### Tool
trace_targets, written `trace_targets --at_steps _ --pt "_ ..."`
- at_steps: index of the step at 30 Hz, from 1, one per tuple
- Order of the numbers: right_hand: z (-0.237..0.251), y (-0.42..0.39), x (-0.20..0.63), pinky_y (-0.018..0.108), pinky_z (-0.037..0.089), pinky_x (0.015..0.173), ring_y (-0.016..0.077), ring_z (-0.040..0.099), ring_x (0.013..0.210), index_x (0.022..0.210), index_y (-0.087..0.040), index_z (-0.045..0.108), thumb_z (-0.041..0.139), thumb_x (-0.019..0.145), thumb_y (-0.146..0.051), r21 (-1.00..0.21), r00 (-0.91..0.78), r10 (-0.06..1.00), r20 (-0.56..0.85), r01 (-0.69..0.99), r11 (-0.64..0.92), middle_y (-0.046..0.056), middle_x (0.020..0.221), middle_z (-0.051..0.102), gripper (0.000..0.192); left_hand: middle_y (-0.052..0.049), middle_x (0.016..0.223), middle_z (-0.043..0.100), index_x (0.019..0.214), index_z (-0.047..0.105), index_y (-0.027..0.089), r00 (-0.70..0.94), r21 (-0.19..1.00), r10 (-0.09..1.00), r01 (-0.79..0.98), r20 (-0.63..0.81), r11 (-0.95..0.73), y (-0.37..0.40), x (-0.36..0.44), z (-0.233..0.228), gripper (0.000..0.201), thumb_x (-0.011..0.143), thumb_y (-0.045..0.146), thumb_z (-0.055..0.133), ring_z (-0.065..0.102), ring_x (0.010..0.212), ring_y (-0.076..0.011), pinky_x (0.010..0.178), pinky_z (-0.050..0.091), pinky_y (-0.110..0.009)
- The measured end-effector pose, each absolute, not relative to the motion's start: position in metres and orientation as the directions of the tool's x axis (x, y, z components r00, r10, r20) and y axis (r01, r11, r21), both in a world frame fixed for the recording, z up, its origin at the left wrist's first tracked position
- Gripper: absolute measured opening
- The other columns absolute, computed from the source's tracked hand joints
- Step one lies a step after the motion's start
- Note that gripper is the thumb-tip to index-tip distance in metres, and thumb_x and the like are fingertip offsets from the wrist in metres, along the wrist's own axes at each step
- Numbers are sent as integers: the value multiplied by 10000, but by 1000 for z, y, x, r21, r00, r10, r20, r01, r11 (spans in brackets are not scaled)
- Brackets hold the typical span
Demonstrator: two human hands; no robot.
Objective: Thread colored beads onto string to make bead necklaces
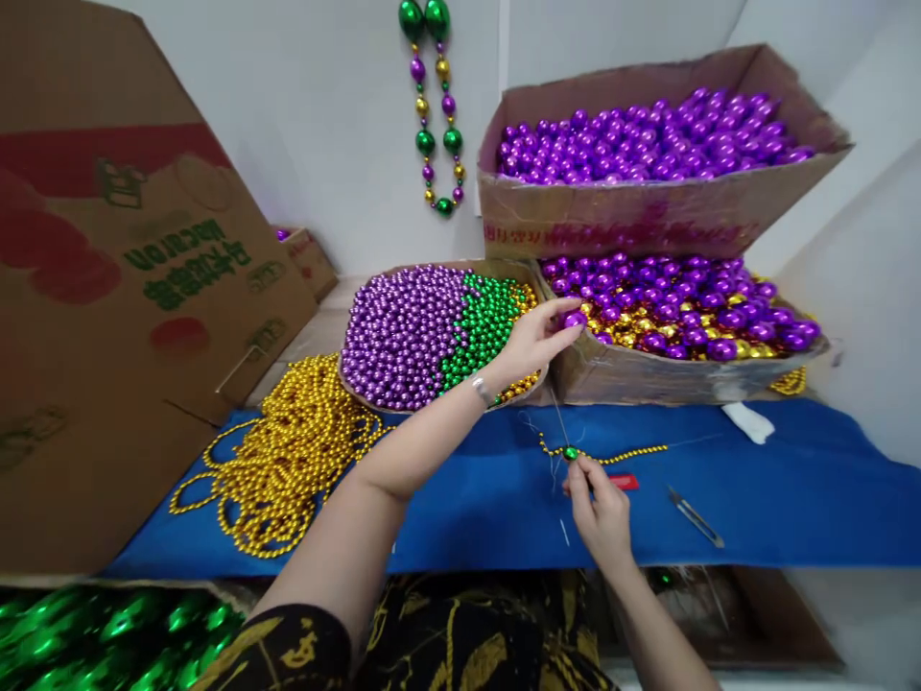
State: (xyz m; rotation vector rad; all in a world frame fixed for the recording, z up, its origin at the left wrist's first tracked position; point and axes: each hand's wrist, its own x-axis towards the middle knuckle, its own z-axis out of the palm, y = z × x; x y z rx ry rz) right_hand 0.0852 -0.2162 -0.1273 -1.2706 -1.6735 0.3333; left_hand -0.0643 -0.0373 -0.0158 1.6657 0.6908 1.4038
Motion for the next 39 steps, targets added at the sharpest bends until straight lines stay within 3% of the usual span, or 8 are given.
trace_targets --at_steps 4,9,15,19,26,32,37,39 --pt "-128 -221 90 199 526 595 122 664 581 932 -187 648 457 973 -360 -737 50 883 467 573 358 11 686 690 261 -126 1268 638 1194 624 153 439 676 683 202 584 -708 16 -6 6 360 841 217 652 583 1162 -209 1028 439 -348" --pt "-130 -223 106 209 542 605 128 661 570 950 -187 655 455 971 -407 -759 88 896 435 572 313 17 669 688 298 -117 1090 703 1081 667 126 532 472 714 535 456 -701 43 20 10 236 910 176 512 629 1022 -204 944 459 -342" --pt "-139 -220 116 194 550 588 135 682 587 934 -184 653 460 968 -405 -785 82 901 426 528 323 44 735 719 296 -155 1042 702 1060 696 120 631 174 725 709 276 -683 37 60 11 273 897 244 516 648 976 -273 815 506 -379" --pt "-153 -217 123 175 545 561 137 683 561 933 -191 654 493 955 -405 -774 102 881 463 531 345 24 695 712 268 -177 1090 681 1113 681 112 656 64 715 725 239 -686 42 83 5 318 862 118 486 618 1052 -314 794 521 -403" --pt "-166 -216 136 156 540 556 127 686 575 954 -195 654 498 956 -400 -767 103 883 457 549 333 16 706 711 258 -167 1161 642 1192 646 147 690 60 697 701 196 -711 52 85 0 384 838 107 503 585 1088 -347 774 521 -428" --pt "-170 -216 138 175 550 561 141 691 588 962 -182 658 495 954 -438 -786 121 897 424 541 299 41 728 721 303 -162 1153 631 1209 631 159 674 75 718 718 174 -692 48 86 0 397 842 107 487 580 1092 -341 735 501 -383" --pt "-163 -215 135 175 540 552 139 686 568 936 -187 659 495 952 -447 -775 123 889 441 551 309 30 693 711 307 -173 1123 640 1161 654 129 684 56 683 694 257 -717 43 78 9 368 833 90 490 580 1094 -354 755 508 -410" --pt "-155 -215 133 174 534 554 134 681 565 919 -189 652 491 956 -430 -766 126 883 452 562 312 26 688 707 292 -169 1116 648 1180 648 128 654 150 668 666 354 -731 34 65 16 352 856 133 509 593 1070 -327 792 514 -420"
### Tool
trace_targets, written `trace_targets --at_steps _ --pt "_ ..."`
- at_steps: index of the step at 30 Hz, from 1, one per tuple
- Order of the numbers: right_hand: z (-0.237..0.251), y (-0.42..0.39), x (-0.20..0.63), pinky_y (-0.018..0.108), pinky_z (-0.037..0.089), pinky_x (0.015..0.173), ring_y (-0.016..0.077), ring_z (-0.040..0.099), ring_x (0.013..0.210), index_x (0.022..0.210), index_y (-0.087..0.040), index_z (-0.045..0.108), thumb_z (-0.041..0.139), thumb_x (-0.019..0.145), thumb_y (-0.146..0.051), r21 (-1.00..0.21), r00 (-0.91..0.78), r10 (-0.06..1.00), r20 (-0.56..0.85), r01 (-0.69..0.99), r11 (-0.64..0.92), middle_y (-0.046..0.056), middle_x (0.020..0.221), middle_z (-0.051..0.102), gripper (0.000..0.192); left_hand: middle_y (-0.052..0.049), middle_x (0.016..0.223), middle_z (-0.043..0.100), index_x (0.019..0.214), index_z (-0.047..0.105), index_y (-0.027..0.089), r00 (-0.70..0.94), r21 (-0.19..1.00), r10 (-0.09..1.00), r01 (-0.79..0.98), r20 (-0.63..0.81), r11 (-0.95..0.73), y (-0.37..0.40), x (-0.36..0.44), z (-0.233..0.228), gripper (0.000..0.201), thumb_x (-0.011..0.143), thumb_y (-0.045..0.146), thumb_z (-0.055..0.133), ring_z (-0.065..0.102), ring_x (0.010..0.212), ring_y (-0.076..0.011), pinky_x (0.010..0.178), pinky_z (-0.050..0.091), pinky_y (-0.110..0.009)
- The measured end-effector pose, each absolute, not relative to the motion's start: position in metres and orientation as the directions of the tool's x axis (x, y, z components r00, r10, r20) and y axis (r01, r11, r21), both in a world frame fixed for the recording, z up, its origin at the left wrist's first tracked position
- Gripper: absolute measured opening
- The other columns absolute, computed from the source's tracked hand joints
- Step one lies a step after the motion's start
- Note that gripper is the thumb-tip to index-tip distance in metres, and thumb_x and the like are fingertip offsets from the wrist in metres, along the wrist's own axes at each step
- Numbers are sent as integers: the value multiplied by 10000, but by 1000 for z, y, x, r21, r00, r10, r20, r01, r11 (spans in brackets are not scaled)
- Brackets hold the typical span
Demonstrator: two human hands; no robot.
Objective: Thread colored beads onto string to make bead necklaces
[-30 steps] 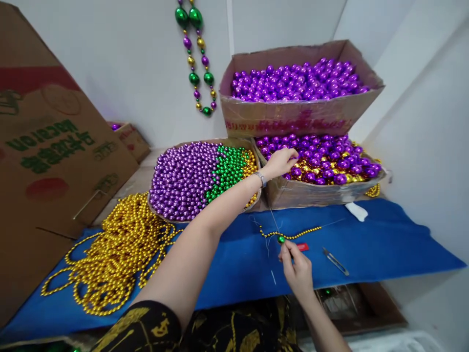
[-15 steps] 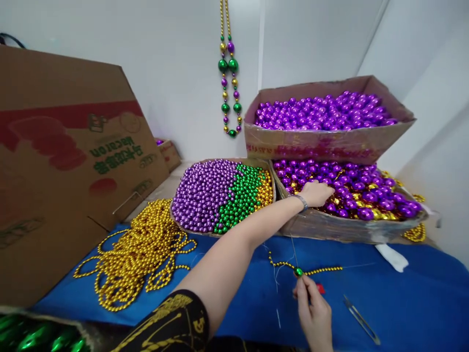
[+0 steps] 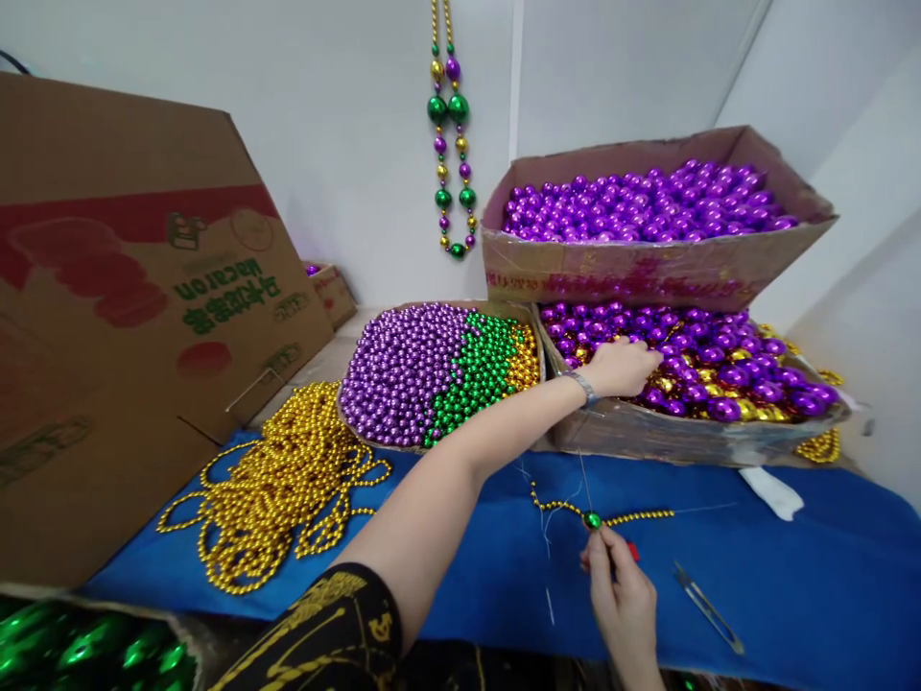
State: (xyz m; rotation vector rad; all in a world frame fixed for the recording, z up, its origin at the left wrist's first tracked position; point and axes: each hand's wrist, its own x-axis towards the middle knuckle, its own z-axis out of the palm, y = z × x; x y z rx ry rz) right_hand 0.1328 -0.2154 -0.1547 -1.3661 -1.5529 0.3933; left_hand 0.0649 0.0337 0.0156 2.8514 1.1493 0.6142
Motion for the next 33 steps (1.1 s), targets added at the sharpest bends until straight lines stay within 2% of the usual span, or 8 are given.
trace_targets --at_steps 4,6,8,11,18,23,28,33 --pt "-136 -217 131 189 527 591 128 670 575 865 -194 630 466 969 -393 -751 111 881 460 578 319 20 664 685 278 -108 1153 667 1218 632 161 434 656 721 319 541 -684 -2 12 20 343 894 245 557 616 1026 -194 910 502 -338" --pt "-129 -217 132 204 529 610 130 667 586 851 -197 622 456 971 -388 -756 105 894 436 581 300 18 660 676 280 -83 1127 679 1237 622 182 308 867 831 37 464 -497 -26 -22 14 358 897 273 557 638 955 -154 831 526 -283" --pt "-127 -219 130 221 538 633 133 665 598 875 -198 626 450 971 -387 -764 108 907 407 584 273 22 684 682 275 -57 1091 690 1200 649 216 264 943 908 -157 325 -292 -52 -54 1 335 877 273 580 648 873 -130 769 541 -258" --pt "-126 -225 112 234 550 657 132 665 613 955 -199 643 440 976 -378 -771 80 920 383 576 271 28 722 698 271 -35 1041 701 1079 707 241 217 940 965 -333 149 -70 -97 -94 -25 267 817 262 664 653 830 -122 734 562 -239" --pt "-137 -217 45 224 555 758 108 676 751 1000 -208 652 376 1011 -334 -748 -169 859 483 431 505 23 848 715 303 -41 970 725 1026 702 210 25 878 993 -466 -113 112 -159 -164 -69 270 810 371 726 664 733 -97 625 567 -182" --pt "-147 -258 76 240 556 779 131 699 782 996 -196 667 436 989 -304 -748 -82 910 407 541 383 45 894 739 255 -48 927 731 892 699 184 100 760 929 -547 -356 350 -173 -133 -89 233 898 400 611 687 790 -99 724 581 -201" --pt "-151 -269 98 248 558 739 143 697 730 957 -204 688 460 968 -341 -717 -118 924 364 598 359 48 859 742 266 -66 1004 726 966 676 173 109 739 931 -580 -348 344 -175 -123 -100 215 862 360 655 697 881 -135 831 572 -263" --pt "-148 -266 86 249 563 715 153 707 723 959 -191 693 482 966 -299 -638 -184 879 440 624 450 59 854 749 238 -53 1000 728 1002 650 170 80 746 964 -619 -252 246 -183 -132 -100 283 763 274 761 705 871 -137 845 556 -269"
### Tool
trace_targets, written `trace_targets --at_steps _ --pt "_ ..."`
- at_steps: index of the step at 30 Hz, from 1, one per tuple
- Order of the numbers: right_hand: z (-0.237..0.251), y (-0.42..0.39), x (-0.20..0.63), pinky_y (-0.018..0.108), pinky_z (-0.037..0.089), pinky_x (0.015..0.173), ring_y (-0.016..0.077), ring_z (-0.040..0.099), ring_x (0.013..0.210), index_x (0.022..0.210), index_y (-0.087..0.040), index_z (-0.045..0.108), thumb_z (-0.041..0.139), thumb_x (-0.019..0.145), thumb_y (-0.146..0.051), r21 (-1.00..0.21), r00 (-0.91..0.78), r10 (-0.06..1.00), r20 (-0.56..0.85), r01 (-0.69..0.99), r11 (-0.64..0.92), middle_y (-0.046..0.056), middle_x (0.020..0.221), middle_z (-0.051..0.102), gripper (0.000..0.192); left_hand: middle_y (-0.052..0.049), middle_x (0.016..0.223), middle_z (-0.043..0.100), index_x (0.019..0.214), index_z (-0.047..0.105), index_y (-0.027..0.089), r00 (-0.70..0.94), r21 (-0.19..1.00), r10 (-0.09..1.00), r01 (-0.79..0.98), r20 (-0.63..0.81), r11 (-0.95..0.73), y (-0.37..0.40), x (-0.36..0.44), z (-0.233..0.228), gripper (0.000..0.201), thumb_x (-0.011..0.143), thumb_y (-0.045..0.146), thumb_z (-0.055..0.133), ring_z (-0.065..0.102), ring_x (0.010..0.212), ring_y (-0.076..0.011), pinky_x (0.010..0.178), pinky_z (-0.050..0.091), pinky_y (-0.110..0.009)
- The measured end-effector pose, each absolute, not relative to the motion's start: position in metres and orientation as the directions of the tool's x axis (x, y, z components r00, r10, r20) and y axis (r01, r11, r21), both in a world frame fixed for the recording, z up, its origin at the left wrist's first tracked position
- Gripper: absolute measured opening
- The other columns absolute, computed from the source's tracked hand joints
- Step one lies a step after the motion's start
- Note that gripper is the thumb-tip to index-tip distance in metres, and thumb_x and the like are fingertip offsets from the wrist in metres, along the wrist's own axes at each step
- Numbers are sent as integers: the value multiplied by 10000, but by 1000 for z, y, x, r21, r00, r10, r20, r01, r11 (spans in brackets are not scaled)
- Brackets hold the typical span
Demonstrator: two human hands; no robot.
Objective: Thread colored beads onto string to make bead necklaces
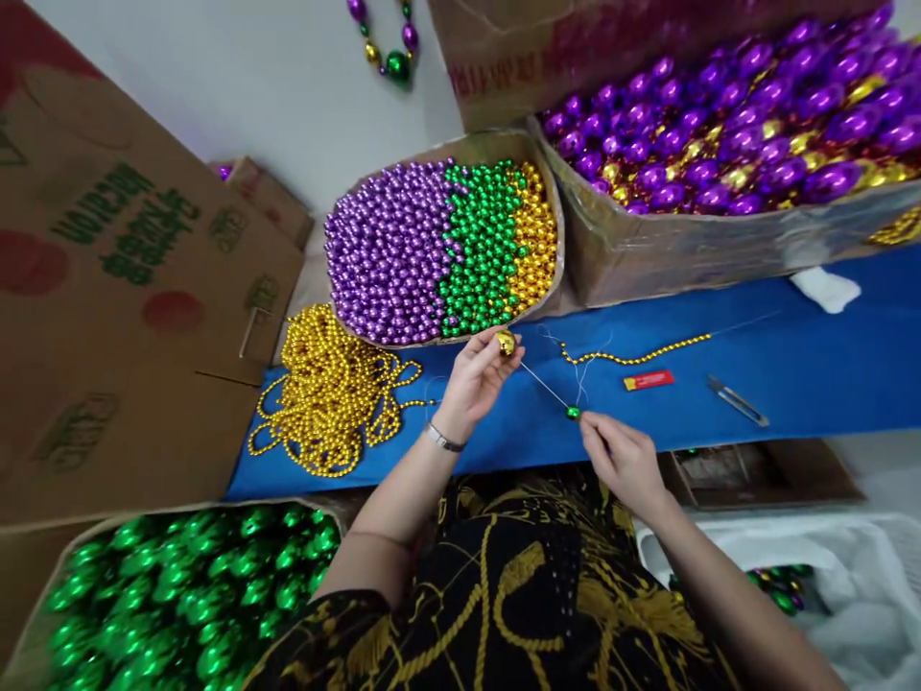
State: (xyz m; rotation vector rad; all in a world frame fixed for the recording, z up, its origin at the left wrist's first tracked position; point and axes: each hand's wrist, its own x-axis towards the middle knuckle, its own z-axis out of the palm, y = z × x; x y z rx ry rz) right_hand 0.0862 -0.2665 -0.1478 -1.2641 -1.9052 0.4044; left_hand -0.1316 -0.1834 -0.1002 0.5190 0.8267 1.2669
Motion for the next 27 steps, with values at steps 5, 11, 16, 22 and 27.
trace_targets --at_steps 5,11,16,22,27 --pt "-150 -263 84 231 557 704 141 706 706 993 -175 676 507 951 -194 -565 -221 827 517 637 524 58 857 748 175 -59 1013 725 1017 637 168 64 753 976 -626 -209 203 -187 -131 -102 367 713 266 817 711 873 -151 826 553 -277" --pt "-152 -262 85 233 547 700 139 701 717 1034 -179 650 534 939 -159 -520 -240 803 545 654 549 51 866 740 151 -50 1033 710 1035 632 185 25 776 986 -614 -163 144 -190 -130 -103 397 701 254 834 708 887 -159 809 549 -285" --pt "-149 -263 85 223 539 681 124 685 679 1025 -181 644 536 934 -145 -517 -240 798 553 652 555 35 831 729 146 -44 1007 710 1035 630 181 -19 769 982 -626 -187 134 -187 -132 -106 407 696 268 838 707 903 -167 833 549 -301" --pt "-153 -261 83 221 534 690 129 694 702 1012 -168 644 545 932 -143 -507 -254 798 546 659 556 45 850 733 130 -34 1040 695 1041 621 200 -9 796 993 -599 -121 92 -190 -132 -105 404 702 255 833 701 908 -152 795 560 -273" --pt "-153 -259 82 223 539 701 136 705 726 1014 -166 648 545 934 -154 -511 -264 804 532 657 554 48 868 738 131 -36 1093 671 1056 619 216 -31 827 999 -562 -40 16 -193 -132 -107 390 722 246 819 681 928 -141 766 567 -260"
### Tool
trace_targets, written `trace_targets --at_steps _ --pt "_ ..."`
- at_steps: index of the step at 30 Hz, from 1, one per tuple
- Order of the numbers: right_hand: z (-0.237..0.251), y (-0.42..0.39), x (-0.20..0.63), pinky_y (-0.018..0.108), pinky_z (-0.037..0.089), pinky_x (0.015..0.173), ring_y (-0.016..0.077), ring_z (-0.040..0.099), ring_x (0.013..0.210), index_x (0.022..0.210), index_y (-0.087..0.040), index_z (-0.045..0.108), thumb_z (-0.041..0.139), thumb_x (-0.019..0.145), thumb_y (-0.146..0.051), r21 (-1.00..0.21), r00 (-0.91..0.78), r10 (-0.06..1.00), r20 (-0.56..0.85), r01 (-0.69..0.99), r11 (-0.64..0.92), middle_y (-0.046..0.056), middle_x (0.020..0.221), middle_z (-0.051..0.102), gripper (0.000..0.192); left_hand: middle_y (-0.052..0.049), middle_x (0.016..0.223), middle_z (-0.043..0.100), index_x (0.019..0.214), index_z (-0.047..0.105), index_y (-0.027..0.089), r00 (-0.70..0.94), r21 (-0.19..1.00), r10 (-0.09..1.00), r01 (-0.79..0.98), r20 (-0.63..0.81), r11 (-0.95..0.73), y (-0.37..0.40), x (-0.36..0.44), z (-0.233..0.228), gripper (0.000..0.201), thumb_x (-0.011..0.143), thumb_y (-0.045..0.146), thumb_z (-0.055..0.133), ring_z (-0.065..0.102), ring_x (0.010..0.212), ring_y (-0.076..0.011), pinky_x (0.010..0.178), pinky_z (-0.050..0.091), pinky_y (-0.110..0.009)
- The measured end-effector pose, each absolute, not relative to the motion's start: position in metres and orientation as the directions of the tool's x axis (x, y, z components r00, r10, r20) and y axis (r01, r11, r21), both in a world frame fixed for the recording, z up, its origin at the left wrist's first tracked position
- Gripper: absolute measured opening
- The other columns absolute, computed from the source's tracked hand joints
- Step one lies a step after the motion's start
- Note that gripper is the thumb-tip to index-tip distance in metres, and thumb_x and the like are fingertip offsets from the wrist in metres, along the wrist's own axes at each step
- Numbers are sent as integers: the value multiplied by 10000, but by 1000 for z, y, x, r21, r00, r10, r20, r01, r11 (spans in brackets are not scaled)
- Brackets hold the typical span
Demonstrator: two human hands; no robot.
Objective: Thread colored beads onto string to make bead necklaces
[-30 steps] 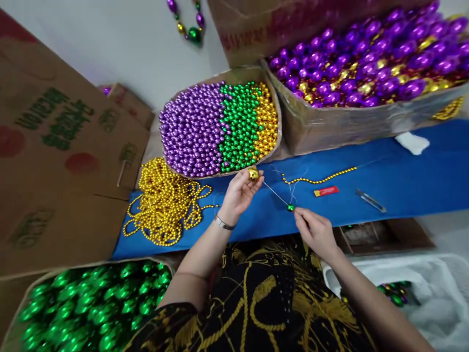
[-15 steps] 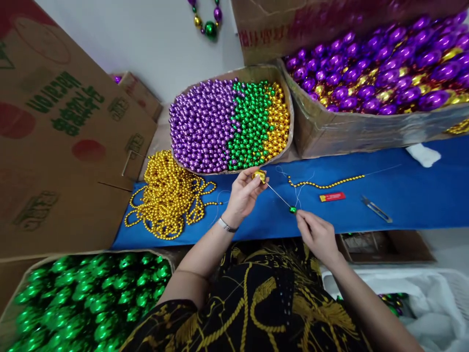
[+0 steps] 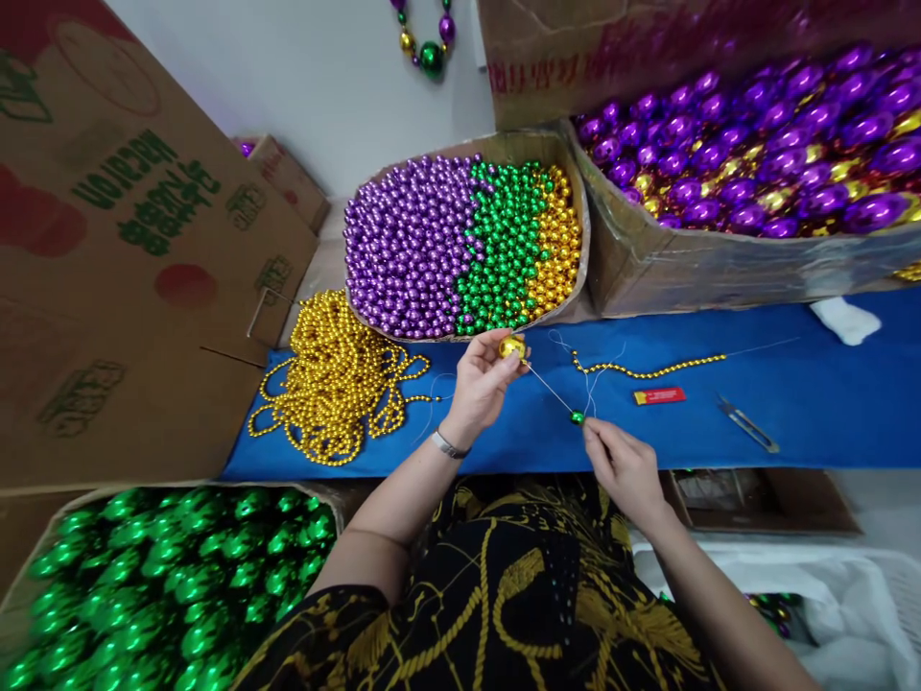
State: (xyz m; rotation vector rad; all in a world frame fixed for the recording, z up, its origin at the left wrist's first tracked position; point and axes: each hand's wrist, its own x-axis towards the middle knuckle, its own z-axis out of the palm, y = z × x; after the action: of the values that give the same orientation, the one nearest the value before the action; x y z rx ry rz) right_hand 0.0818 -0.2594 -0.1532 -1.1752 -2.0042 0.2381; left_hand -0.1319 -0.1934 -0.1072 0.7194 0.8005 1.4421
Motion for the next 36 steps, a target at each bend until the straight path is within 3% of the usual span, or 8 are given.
trace_targets --at_steps 6,10,17,27,36 --pt "-153 -255 77 218 547 709 136 708 726 1015 -178 651 533 938 -164 -550 -240 822 516 643 533 38 872 741 141 -55 1160 666 1097 625 214 -10 890 997 -452 71 -68 -201 -123 -121 504 654 163 861 646 1023 -144 860 546 -271" --pt "-155 -253 77 205 553 711 132 711 738 1022 -182 642 519 949 -181 -602 -243 849 469 615 509 36 893 742 143 -64 1160 671 1097 623 204 8 886 998 -461 60 -49 -205 -120 -126 498 661 171 861 647 1010 -138 876 537 -282" --pt "-159 -250 79 217 553 721 138 710 744 1021 -175 636 528 943 -171 -543 -263 820 509 641 543 41 878 736 133 -51 1145 677 1071 623 203 -29 897 988 -414 155 -153 -208 -122 -133 477 660 164 861 650 998 -124 877 530 -267" --pt "-155 -247 75 226 574 718 154 722 741 1006 -185 655 517 948 -203 -570 -282 837 468 628 530 47 889 749 151 -63 1122 686 1032 620 188 -38 877 999 -480 20 -36 -207 -124 -127 463 643 195 872 648 938 -128 853 519 -288" --pt "-163 -243 74 240 578 724 159 721 749 1016 -189 663 525 944 -204 -569 -280 826 489 616 545 52 894 749 156 -71 1144 678 1034 623 191 -35 890 999 -454 40 -52 -208 -131 -127 466 642 206 874 645 945 -135 851 523 -287"
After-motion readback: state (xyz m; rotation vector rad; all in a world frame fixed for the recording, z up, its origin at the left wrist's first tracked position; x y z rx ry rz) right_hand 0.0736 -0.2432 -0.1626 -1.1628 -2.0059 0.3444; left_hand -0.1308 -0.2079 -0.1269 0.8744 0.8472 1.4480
